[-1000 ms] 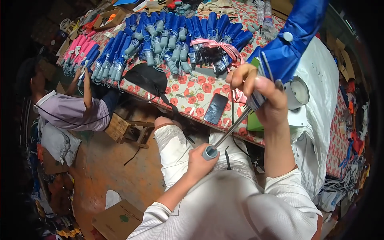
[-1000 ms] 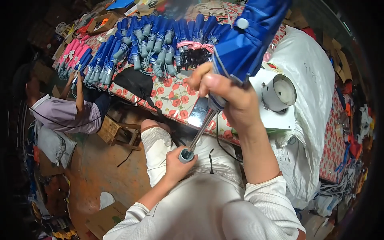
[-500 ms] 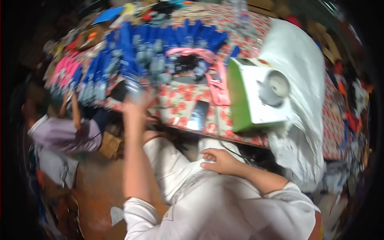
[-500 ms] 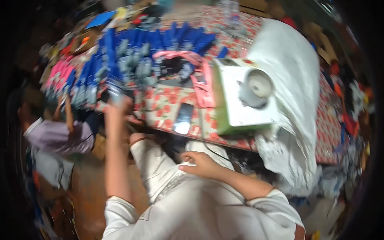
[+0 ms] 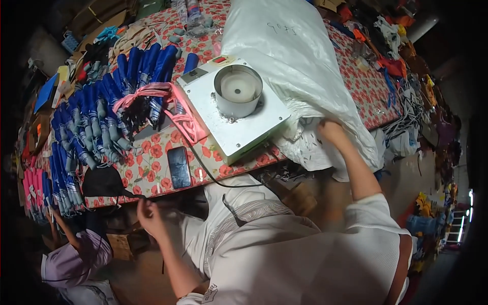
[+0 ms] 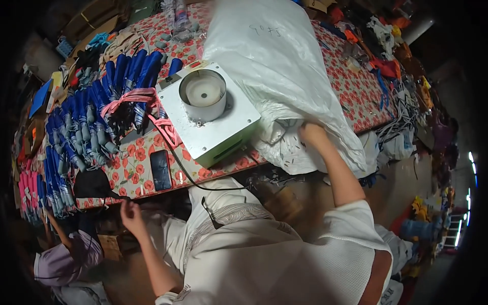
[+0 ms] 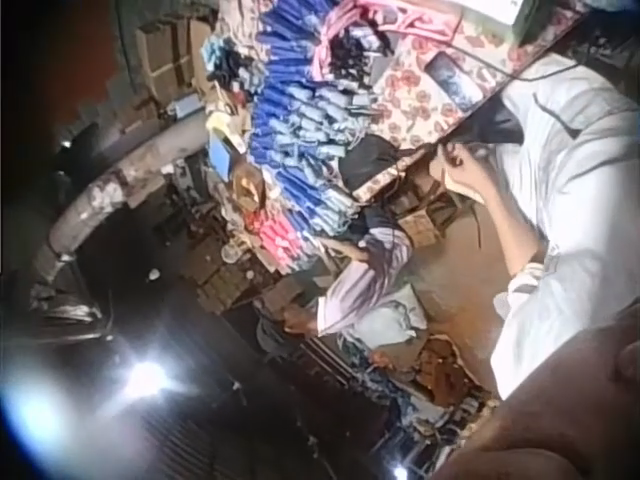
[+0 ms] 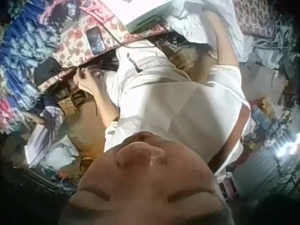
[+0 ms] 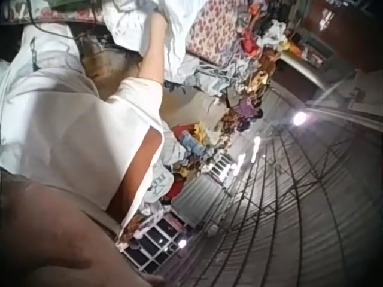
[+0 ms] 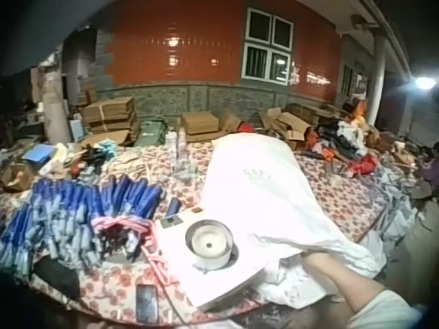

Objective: The recorder is using a manual machine to attach the fabric canopy to an umbrella frame.

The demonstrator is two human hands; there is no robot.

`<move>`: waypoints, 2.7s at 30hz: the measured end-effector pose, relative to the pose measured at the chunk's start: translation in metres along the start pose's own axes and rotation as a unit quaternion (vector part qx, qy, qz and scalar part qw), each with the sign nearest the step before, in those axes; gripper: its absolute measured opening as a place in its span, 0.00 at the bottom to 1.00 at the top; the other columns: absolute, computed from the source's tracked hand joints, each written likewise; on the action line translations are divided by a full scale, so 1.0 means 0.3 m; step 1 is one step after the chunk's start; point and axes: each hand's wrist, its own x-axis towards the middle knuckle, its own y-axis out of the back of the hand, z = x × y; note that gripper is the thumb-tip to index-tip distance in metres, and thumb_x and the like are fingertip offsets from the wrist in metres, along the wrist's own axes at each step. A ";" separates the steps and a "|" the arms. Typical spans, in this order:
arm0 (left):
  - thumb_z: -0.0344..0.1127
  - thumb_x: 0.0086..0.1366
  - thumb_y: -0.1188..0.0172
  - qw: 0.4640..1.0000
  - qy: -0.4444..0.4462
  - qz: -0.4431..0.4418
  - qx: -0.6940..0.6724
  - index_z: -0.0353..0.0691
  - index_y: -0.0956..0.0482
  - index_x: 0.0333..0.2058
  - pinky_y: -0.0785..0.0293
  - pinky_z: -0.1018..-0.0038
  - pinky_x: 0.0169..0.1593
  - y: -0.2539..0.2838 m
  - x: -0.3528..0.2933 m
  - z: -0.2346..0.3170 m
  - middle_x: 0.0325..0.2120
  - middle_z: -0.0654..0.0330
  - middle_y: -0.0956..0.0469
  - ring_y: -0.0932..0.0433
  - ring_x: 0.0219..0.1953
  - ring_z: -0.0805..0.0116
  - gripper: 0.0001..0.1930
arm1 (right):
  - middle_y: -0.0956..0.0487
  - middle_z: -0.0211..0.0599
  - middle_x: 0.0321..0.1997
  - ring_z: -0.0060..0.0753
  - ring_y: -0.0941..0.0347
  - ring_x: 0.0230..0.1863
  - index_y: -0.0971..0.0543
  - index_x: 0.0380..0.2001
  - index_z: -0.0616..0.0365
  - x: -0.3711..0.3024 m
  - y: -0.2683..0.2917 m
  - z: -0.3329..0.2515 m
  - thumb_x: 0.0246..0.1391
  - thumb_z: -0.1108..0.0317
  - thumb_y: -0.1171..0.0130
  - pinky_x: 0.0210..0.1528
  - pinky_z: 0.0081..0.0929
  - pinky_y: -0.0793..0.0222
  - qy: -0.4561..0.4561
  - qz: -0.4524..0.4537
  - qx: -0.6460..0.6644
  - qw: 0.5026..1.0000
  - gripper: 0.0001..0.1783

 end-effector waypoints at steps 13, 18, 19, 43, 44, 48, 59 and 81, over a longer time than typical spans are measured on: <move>0.23 0.57 0.40 0.992 0.105 -0.058 -0.030 0.34 0.22 0.46 0.29 0.80 0.33 -0.068 -0.307 -0.063 0.31 0.58 0.21 0.28 0.27 0.74 0.16 | 0.38 0.45 0.70 0.46 0.46 0.72 0.37 0.67 0.54 0.061 0.100 -0.032 0.64 0.42 0.68 0.73 0.42 0.54 -0.088 0.058 0.099 0.989 0.37; 0.23 0.57 0.39 0.992 0.105 -0.075 0.012 0.34 0.21 0.45 0.28 0.80 0.32 -0.083 -0.288 -0.037 0.31 0.58 0.20 0.28 0.25 0.73 0.16 | 0.36 0.47 0.68 0.49 0.44 0.69 0.36 0.65 0.55 0.154 -0.014 0.127 0.63 0.45 0.64 0.70 0.43 0.51 -0.098 0.084 0.070 0.989 0.35; 0.23 0.57 0.39 0.991 0.100 -0.086 0.024 0.34 0.21 0.45 0.28 0.80 0.32 -0.092 -0.278 -0.029 0.31 0.58 0.20 0.28 0.25 0.73 0.16 | 0.35 0.48 0.66 0.50 0.41 0.67 0.35 0.64 0.57 0.199 -0.062 0.169 0.62 0.47 0.61 0.67 0.43 0.48 -0.084 0.128 0.059 0.986 0.34; 0.25 0.44 0.31 0.945 -0.208 -0.244 -0.061 0.35 0.21 0.43 0.26 0.71 0.46 -0.066 -0.320 0.445 0.39 0.58 0.19 0.23 0.40 0.60 0.23 | 0.26 0.33 0.33 0.24 0.30 0.32 0.28 0.36 0.54 -0.790 -0.215 -0.834 0.69 0.40 0.66 0.36 0.24 0.31 0.156 -0.274 0.655 0.687 0.29; 0.25 0.43 0.30 0.941 -0.235 -0.239 -0.054 0.36 0.21 0.43 0.26 0.70 0.47 -0.061 -0.314 0.464 0.39 0.58 0.19 0.23 0.41 0.59 0.23 | 0.27 0.31 0.33 0.21 0.32 0.34 0.27 0.38 0.53 -0.829 -0.164 -0.946 0.69 0.41 0.67 0.40 0.20 0.34 0.135 -0.347 0.655 0.657 0.28; 0.26 0.45 0.30 0.948 -0.274 -0.159 -0.028 0.36 0.23 0.45 0.26 0.71 0.46 0.045 -0.278 0.337 0.38 0.57 0.19 0.22 0.39 0.60 0.25 | 0.25 0.27 0.28 0.19 0.33 0.26 0.24 0.38 0.57 -0.728 -0.103 -1.254 0.66 0.33 0.67 0.30 0.15 0.38 0.255 -0.550 0.437 0.665 0.37; 0.23 0.53 0.34 0.965 0.197 0.003 -0.171 0.39 0.27 0.32 0.29 0.79 0.37 0.206 -0.413 0.163 0.27 0.61 0.21 0.26 0.28 0.73 0.10 | 0.20 0.57 0.38 0.56 0.23 0.39 0.23 0.36 0.70 0.004 -0.104 -1.909 0.47 0.49 0.39 0.46 0.40 0.28 0.111 0.056 0.439 0.890 0.29; 0.25 0.53 0.32 0.943 0.188 -0.075 -0.265 0.39 0.26 0.31 0.27 0.78 0.37 0.169 -0.314 0.291 0.26 0.60 0.21 0.24 0.28 0.71 0.11 | 0.22 0.32 0.32 0.26 0.29 0.32 0.22 0.38 0.57 -0.828 -0.084 -1.441 0.42 0.68 0.36 0.38 0.23 0.33 0.393 -0.318 0.508 0.697 0.16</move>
